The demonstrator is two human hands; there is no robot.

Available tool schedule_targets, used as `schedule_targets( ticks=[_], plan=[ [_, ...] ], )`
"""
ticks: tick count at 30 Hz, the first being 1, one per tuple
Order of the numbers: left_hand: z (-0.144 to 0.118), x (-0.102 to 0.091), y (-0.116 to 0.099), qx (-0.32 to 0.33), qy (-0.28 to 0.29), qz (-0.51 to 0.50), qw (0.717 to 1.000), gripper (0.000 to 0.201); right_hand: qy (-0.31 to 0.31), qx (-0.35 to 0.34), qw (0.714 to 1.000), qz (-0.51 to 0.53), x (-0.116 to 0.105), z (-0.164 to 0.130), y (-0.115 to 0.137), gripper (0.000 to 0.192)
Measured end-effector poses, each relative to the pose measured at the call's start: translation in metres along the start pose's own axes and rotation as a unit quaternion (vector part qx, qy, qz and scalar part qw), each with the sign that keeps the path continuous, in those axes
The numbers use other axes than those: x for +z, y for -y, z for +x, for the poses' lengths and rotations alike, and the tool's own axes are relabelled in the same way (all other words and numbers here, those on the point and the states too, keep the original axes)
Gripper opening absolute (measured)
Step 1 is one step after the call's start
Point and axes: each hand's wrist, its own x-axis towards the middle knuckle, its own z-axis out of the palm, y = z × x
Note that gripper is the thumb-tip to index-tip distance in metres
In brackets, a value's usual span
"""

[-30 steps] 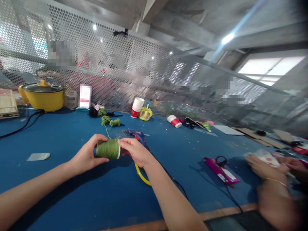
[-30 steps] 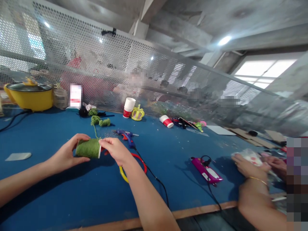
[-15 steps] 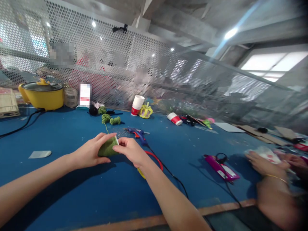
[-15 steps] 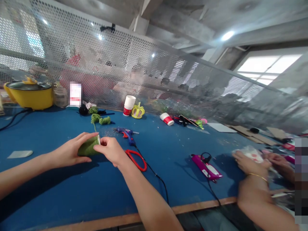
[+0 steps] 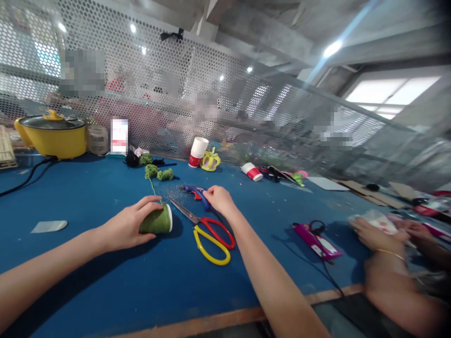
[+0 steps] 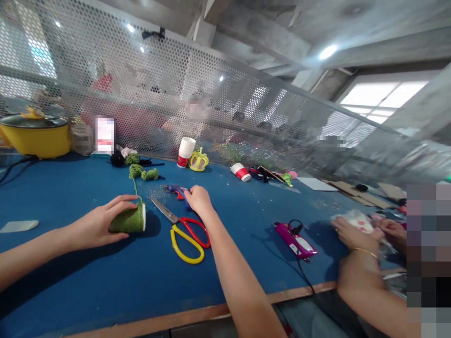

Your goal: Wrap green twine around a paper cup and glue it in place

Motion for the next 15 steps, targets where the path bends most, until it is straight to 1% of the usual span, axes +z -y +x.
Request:
schedule_targets(
  ticks=[2,5,6,8,11,12,13,15],
  plan=[
    [0.001,0.0,0.0,0.012,0.009,0.012,1.0,0.049,0.016,0.014,1.0,-0.02,0.008,0.004,-0.008,0.012],
    [0.002,-0.001,-0.001,0.022,0.014,0.021,0.999,0.053,0.022,0.027,0.999,-0.021,0.021,0.005,-0.011,0.004],
    [0.002,-0.001,-0.001,0.022,0.014,0.023,0.999,0.053,0.018,0.031,0.999,-0.015,0.023,0.005,-0.01,0.004],
    [0.001,-0.001,-0.001,0.021,0.011,0.026,0.999,0.054,0.01,0.04,0.999,0.007,0.023,0.004,-0.008,0.014],
    [0.0,-0.001,0.0,0.028,0.006,0.033,0.999,0.058,0.008,0.04,0.997,0.065,0.013,-0.003,-0.003,0.03],
    [-0.001,-0.001,0.001,0.031,0.006,0.036,0.999,0.058,0.016,0.034,0.995,0.089,0.007,-0.007,-0.001,0.032],
    [-0.001,-0.001,0.001,0.033,0.005,0.039,0.999,0.058,0.027,0.026,0.993,0.113,0.0,-0.012,0.002,0.031],
    [-0.001,-0.001,0.002,0.034,0.004,0.043,0.998,0.057,0.06,0.009,0.986,0.153,-0.011,-0.025,0.007,0.021]
  ],
)
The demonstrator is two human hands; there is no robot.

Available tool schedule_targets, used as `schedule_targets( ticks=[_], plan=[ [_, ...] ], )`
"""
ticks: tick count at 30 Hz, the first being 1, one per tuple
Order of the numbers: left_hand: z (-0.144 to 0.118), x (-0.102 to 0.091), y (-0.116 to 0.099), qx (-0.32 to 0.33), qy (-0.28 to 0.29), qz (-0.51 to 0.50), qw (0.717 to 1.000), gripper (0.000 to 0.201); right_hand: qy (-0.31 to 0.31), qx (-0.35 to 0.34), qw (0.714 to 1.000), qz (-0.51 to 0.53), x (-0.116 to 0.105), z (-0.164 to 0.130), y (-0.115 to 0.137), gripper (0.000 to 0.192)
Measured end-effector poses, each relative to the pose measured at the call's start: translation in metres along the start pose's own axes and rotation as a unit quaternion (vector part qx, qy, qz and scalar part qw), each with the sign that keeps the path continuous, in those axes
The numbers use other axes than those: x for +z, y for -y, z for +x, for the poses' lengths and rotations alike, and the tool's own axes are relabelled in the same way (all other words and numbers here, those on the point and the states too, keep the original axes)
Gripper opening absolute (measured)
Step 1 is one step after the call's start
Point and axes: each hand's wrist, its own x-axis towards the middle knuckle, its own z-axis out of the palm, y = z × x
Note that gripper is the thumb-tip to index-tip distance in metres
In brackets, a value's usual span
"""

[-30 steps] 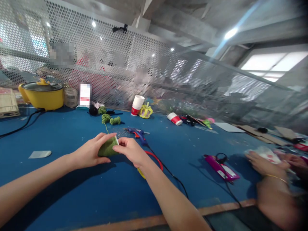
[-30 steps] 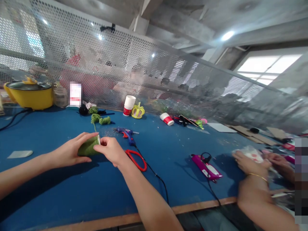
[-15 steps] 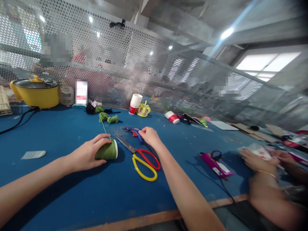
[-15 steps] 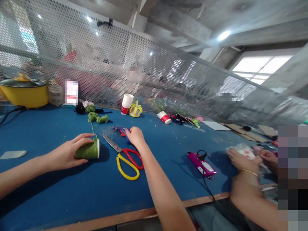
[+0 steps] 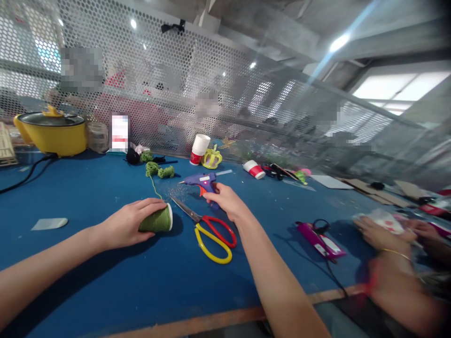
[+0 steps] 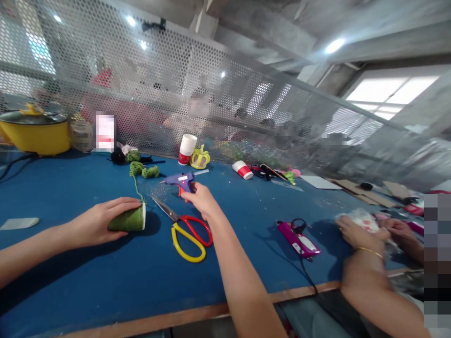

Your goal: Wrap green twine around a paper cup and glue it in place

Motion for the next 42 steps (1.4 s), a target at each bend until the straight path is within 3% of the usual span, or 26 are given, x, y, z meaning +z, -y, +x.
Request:
schedule_targets(
  ticks=[7,10,14,20,34,42],
  plan=[
    [-0.001,-0.002,0.005,-0.003,-0.01,0.019,1.0,0.052,0.112,-0.06,0.974,0.185,-0.002,-0.042,0.019,0.011],
    [-0.002,-0.002,0.008,0.002,-0.011,0.03,0.999,0.052,0.137,-0.057,0.977,0.151,0.002,-0.051,0.023,0.003],
    [-0.004,-0.001,0.011,0.009,-0.01,0.037,0.999,0.052,0.15,-0.056,0.982,0.098,0.004,-0.057,0.023,0.015],
    [-0.004,-0.001,0.012,0.016,-0.006,0.035,0.999,0.052,0.155,-0.062,0.983,0.081,0.007,-0.059,0.021,0.013],
    [-0.003,-0.001,0.012,0.028,-0.007,0.04,0.999,0.05,0.119,-0.079,0.989,0.024,0.007,-0.063,0.028,0.018],
    [-0.004,0.0,0.014,0.032,-0.006,0.028,0.999,0.05,0.134,-0.081,0.987,0.028,0.005,-0.064,0.027,0.015]
  ],
)
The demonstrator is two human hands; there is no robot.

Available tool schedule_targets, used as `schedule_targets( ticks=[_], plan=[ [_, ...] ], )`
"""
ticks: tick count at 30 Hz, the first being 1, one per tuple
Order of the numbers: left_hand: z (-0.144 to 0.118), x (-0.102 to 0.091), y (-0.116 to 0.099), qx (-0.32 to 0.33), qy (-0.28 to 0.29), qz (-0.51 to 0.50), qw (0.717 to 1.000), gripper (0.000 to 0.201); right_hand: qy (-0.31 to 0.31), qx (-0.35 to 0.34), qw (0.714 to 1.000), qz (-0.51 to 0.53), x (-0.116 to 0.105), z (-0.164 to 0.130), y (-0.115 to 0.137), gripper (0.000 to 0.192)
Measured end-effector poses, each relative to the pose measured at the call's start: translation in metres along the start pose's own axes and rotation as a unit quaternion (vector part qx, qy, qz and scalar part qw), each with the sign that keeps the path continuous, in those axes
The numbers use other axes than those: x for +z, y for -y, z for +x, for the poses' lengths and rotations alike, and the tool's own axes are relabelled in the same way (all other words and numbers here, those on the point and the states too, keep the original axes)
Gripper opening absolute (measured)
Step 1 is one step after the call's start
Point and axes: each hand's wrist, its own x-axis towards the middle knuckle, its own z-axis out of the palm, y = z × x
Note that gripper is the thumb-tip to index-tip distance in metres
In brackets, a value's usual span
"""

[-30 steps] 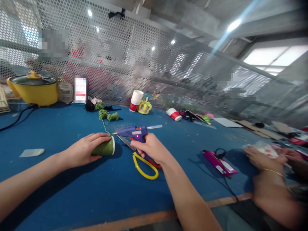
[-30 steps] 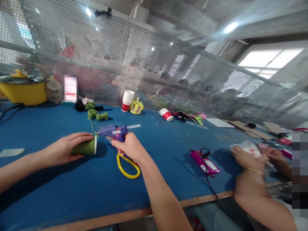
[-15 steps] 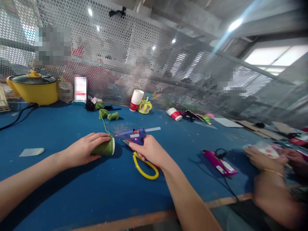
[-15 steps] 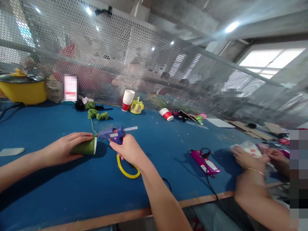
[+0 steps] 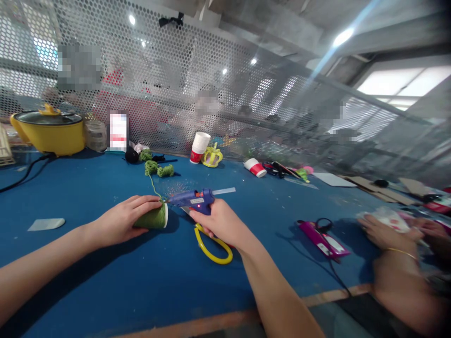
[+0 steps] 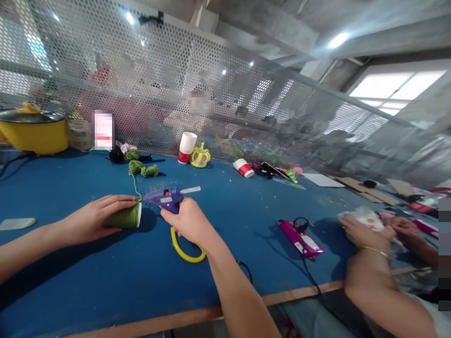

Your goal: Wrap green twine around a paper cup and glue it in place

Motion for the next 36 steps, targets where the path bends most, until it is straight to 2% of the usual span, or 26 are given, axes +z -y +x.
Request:
schedule_targets(
  ticks=[6,16,21,36],
  plan=[
    [-0.0004,0.0021,0.0019,0.002,-0.007,-0.005,1.0,0.051,0.02,0.015,1.0,0.006,-0.0056,-0.0039,0.0019,0.014],
    [0.0005,-0.0005,-0.0012,0.004,-0.003,0.009,1.0,0.049,-0.027,0.013,0.999,0.013,0.001,0.0025,0.0011,0.011],
    [0.0003,0.0001,-0.001,0.008,-0.009,0.01,1.0,0.049,-0.013,0.008,1.0,-0.012,0.0028,0.0029,-0.0002,0.013],
    [0.0013,-0.0003,0.0009,-0.003,-0.013,-0.017,1.0,0.05,0.016,0.016,1.0,0.002,-0.0032,-0.0032,0.0016,0.01]
  ],
)
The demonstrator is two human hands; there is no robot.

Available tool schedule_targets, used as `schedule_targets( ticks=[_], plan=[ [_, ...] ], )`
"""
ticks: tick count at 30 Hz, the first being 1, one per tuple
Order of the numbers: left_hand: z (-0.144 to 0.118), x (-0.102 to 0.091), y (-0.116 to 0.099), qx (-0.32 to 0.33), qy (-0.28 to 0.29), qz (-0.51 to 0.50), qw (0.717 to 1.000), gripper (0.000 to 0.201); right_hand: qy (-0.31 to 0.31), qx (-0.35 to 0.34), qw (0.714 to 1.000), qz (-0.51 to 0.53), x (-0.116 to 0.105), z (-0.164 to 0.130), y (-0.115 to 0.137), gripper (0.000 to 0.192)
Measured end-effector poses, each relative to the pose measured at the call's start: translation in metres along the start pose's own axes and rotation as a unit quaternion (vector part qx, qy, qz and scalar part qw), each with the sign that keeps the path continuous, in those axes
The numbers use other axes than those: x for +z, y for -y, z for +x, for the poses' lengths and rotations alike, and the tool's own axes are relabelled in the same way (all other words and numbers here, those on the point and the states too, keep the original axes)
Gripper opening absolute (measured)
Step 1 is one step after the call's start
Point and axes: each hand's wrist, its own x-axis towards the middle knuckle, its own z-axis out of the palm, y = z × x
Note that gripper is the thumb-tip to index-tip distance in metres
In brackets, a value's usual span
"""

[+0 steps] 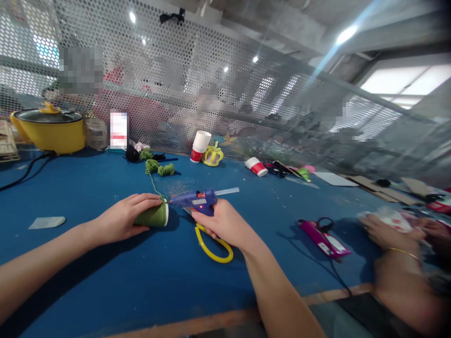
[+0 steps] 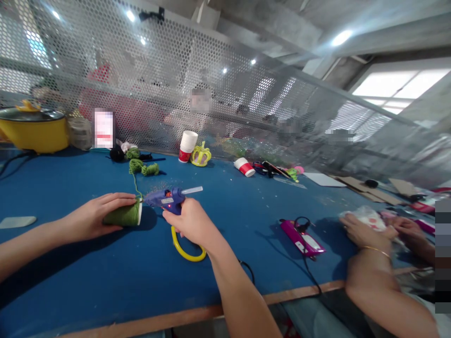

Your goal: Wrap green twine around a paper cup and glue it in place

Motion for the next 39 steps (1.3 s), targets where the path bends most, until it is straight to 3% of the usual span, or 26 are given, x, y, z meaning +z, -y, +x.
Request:
schedule_targets(
  ticks=[15,39],
  plan=[
    [0.0003,0.0007,0.0012,-0.018,-0.008,-0.013,1.0,0.05,0.043,0.005,0.999,-0.031,-0.0056,-0.0081,0.0038,0.012],
    [0.0012,-0.0005,0.0028,-0.025,-0.002,-0.029,0.999,0.051,0.037,0.008,0.998,-0.041,-0.0054,-0.0103,0.0069,0.008]
  ],
)
